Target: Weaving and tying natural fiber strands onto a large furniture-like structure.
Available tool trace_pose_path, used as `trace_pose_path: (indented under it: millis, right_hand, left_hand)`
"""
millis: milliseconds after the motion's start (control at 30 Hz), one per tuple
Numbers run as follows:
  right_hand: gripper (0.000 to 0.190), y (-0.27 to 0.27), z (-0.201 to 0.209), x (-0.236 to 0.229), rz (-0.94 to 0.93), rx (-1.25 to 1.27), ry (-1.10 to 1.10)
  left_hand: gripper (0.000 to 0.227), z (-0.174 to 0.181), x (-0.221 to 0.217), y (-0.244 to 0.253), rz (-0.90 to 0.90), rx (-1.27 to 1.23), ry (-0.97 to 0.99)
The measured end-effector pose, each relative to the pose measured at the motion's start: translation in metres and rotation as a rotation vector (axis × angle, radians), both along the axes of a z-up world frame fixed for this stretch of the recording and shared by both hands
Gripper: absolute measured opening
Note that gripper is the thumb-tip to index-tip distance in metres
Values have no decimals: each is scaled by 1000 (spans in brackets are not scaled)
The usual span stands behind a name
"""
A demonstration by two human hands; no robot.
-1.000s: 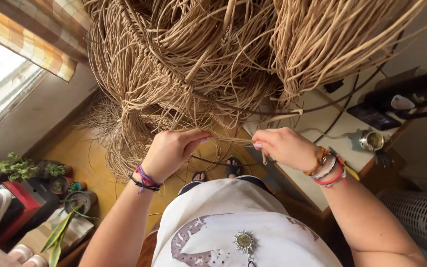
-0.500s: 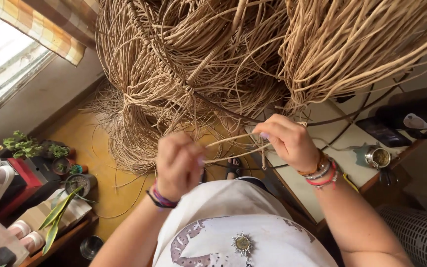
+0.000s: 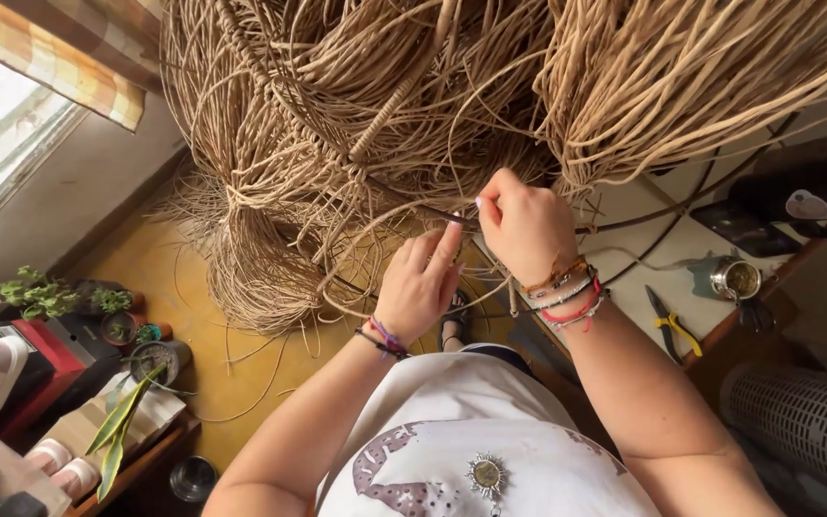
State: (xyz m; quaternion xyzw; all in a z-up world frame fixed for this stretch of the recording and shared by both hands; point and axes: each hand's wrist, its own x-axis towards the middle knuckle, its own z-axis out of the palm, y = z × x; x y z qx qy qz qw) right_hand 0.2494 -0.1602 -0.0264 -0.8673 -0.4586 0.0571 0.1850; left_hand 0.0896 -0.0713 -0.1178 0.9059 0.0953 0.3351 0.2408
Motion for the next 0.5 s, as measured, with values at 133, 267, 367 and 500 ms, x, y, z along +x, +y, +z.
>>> trace_pose_path:
  millis: [133,267,367,500]
  right_hand:
    - [6,3,2,5,67,-127,29]
    - [27,-10,19,-18,116,108,146]
    - [55,-33,12,-50,38,431,307]
    - [40,-57,-37,-67,-149,645,623]
  left_hand:
    - [61,-11,21,5,51,24,12]
    - [38,-18,29,3,59,-243,-5]
    - [15,-14,13,-4,63,-647,47]
    - [12,-18,-6,-19,18,-853,176]
